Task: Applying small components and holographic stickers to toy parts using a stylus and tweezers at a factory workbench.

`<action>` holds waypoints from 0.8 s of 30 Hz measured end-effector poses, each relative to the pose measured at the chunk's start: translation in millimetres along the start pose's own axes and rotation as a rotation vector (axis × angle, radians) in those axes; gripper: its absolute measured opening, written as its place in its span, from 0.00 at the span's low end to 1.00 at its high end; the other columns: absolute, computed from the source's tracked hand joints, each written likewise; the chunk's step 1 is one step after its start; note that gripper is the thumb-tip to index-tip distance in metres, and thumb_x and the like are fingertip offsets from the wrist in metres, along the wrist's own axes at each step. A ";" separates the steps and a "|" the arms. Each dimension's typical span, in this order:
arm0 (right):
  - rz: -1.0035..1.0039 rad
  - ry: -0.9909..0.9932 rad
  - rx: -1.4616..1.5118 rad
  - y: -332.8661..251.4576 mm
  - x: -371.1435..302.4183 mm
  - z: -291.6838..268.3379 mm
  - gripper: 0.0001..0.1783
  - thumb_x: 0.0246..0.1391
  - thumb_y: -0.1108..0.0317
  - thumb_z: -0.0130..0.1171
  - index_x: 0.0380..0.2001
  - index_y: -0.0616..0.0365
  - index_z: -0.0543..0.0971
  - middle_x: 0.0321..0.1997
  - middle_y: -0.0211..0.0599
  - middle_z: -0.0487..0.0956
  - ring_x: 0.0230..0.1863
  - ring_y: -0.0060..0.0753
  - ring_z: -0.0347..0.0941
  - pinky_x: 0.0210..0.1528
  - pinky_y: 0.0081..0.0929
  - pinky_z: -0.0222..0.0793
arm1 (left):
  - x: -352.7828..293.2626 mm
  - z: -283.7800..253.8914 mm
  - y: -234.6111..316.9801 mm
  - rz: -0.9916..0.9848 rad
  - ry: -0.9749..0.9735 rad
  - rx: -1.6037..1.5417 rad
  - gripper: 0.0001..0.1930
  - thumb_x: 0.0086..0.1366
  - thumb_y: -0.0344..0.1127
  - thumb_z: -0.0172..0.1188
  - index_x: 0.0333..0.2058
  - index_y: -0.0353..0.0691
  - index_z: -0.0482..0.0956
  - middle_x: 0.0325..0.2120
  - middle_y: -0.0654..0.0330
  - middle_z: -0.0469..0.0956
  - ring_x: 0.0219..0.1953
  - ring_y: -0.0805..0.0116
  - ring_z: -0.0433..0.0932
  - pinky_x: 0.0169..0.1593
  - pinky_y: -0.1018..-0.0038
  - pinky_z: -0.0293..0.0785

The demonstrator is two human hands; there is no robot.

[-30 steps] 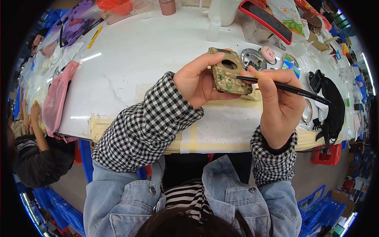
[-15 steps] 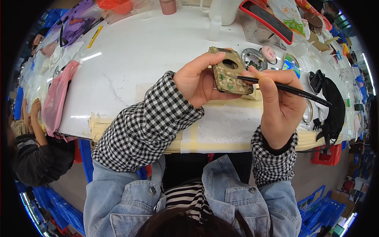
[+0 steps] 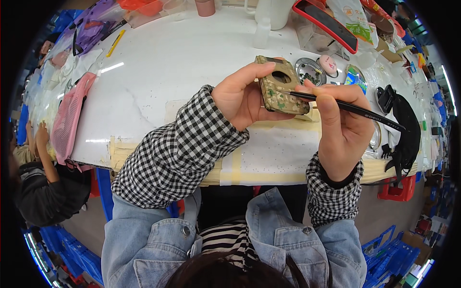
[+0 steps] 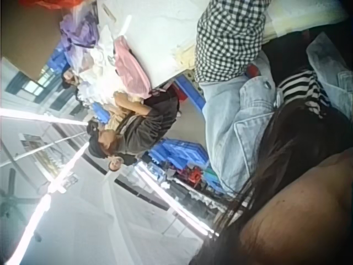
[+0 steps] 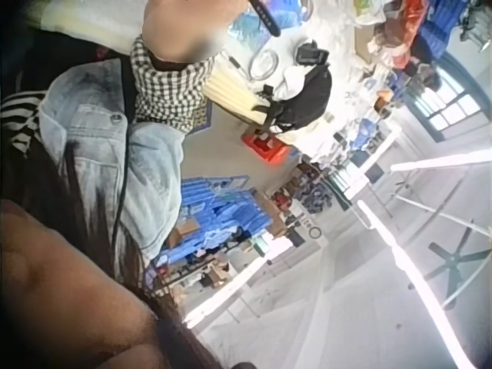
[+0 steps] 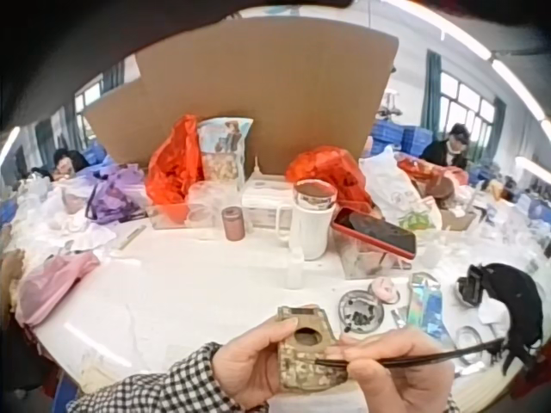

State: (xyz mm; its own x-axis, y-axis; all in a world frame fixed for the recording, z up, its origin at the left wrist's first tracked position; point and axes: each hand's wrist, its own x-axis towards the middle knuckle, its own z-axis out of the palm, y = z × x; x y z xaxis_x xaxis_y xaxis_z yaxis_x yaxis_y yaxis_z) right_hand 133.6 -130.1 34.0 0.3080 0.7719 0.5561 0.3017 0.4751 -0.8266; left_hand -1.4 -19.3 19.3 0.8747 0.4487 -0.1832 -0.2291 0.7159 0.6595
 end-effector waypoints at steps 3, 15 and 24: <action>0.000 0.002 -0.003 -0.3 0.4 0.3 0.05 0.54 0.74 0.57 0.33 0.65 0.75 0.33 0.36 0.77 0.36 0.21 0.72 0.41 0.18 0.66 | -0.1 0.5 0.1 0.001 0.002 0.002 0.22 0.66 0.45 0.42 0.55 0.40 0.63 0.45 0.52 0.74 0.45 0.58 0.77 0.47 0.61 0.77; -0.019 0.019 -0.004 -1.1 -0.5 0.3 0.06 0.53 0.74 0.58 0.33 0.65 0.75 0.33 0.35 0.76 0.36 0.21 0.71 0.41 0.17 0.65 | 0.1 -0.7 -0.5 0.003 -0.009 -0.001 0.22 0.66 0.45 0.42 0.55 0.41 0.64 0.45 0.53 0.74 0.44 0.59 0.77 0.47 0.61 0.77; -0.030 0.004 -0.040 2.3 -0.4 0.6 0.06 0.53 0.72 0.58 0.32 0.65 0.76 0.33 0.35 0.77 0.36 0.22 0.72 0.41 0.19 0.65 | -0.1 -2.1 0.5 -0.008 -0.016 -0.006 0.22 0.66 0.46 0.42 0.55 0.41 0.63 0.45 0.53 0.74 0.45 0.60 0.77 0.47 0.62 0.77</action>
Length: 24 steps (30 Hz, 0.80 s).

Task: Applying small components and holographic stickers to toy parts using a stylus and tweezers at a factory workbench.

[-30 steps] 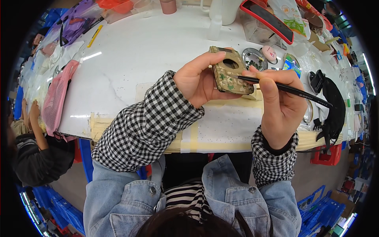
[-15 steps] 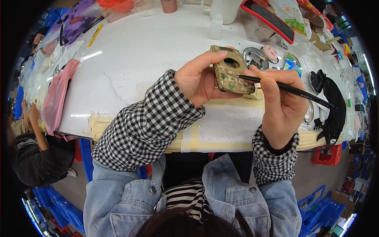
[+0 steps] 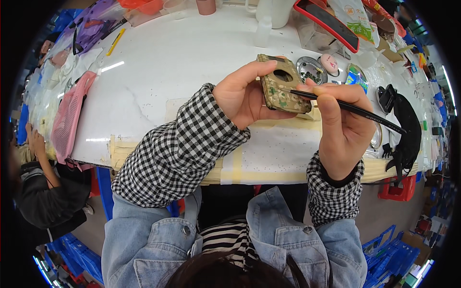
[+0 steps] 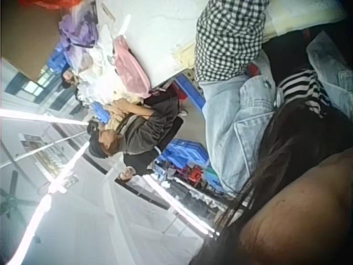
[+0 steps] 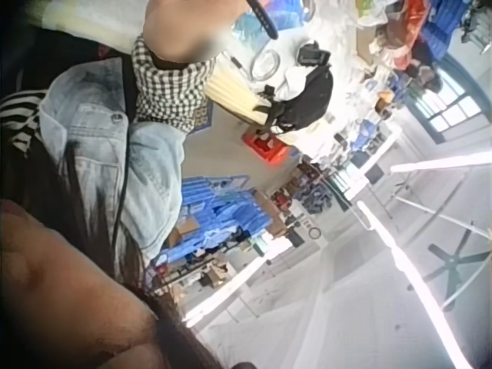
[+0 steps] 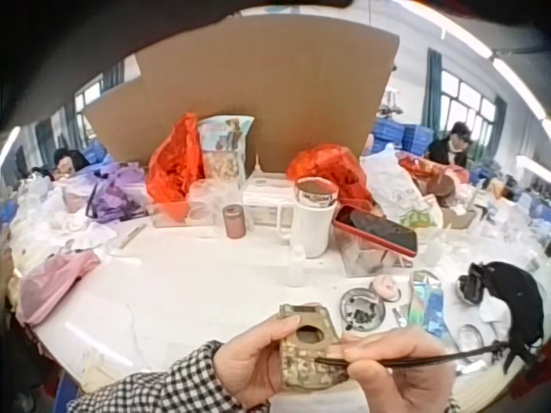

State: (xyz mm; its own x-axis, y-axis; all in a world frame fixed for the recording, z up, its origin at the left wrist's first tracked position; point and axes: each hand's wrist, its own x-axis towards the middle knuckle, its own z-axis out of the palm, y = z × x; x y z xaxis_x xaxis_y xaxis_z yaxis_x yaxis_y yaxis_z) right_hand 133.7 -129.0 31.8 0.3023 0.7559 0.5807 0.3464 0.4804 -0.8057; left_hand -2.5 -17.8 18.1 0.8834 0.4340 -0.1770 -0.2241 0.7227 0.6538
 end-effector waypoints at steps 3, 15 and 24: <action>0.001 0.001 -0.019 0.3 -0.1 -0.7 0.06 0.53 0.73 0.59 0.32 0.65 0.76 0.33 0.36 0.77 0.35 0.22 0.72 0.41 0.19 0.65 | 0.3 -0.9 -0.2 0.002 -0.012 0.003 0.22 0.66 0.46 0.42 0.55 0.41 0.63 0.45 0.53 0.74 0.45 0.60 0.77 0.47 0.63 0.77; -0.005 0.007 0.006 -0.1 0.2 -0.2 0.06 0.53 0.73 0.58 0.32 0.65 0.76 0.33 0.35 0.77 0.35 0.22 0.72 0.41 0.19 0.65 | 0.4 0.4 -1.1 -0.001 0.009 0.001 0.22 0.66 0.46 0.42 0.55 0.42 0.63 0.46 0.53 0.73 0.45 0.59 0.76 0.49 0.61 0.76; -0.026 0.006 0.010 -0.6 0.7 -0.2 0.06 0.54 0.72 0.58 0.33 0.65 0.75 0.33 0.35 0.76 0.35 0.20 0.71 0.40 0.18 0.66 | 0.2 0.4 -0.6 0.007 -0.008 0.006 0.22 0.66 0.46 0.42 0.55 0.41 0.63 0.46 0.52 0.73 0.45 0.59 0.76 0.48 0.62 0.77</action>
State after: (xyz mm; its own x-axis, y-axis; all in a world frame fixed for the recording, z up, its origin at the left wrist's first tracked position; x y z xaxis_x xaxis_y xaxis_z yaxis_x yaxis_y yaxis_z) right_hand 133.9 -129.0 32.7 0.2990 0.7405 0.6018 0.3453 0.5039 -0.7917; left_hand -2.1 -18.3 18.0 0.8850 0.4350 -0.1662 -0.2280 0.7160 0.6598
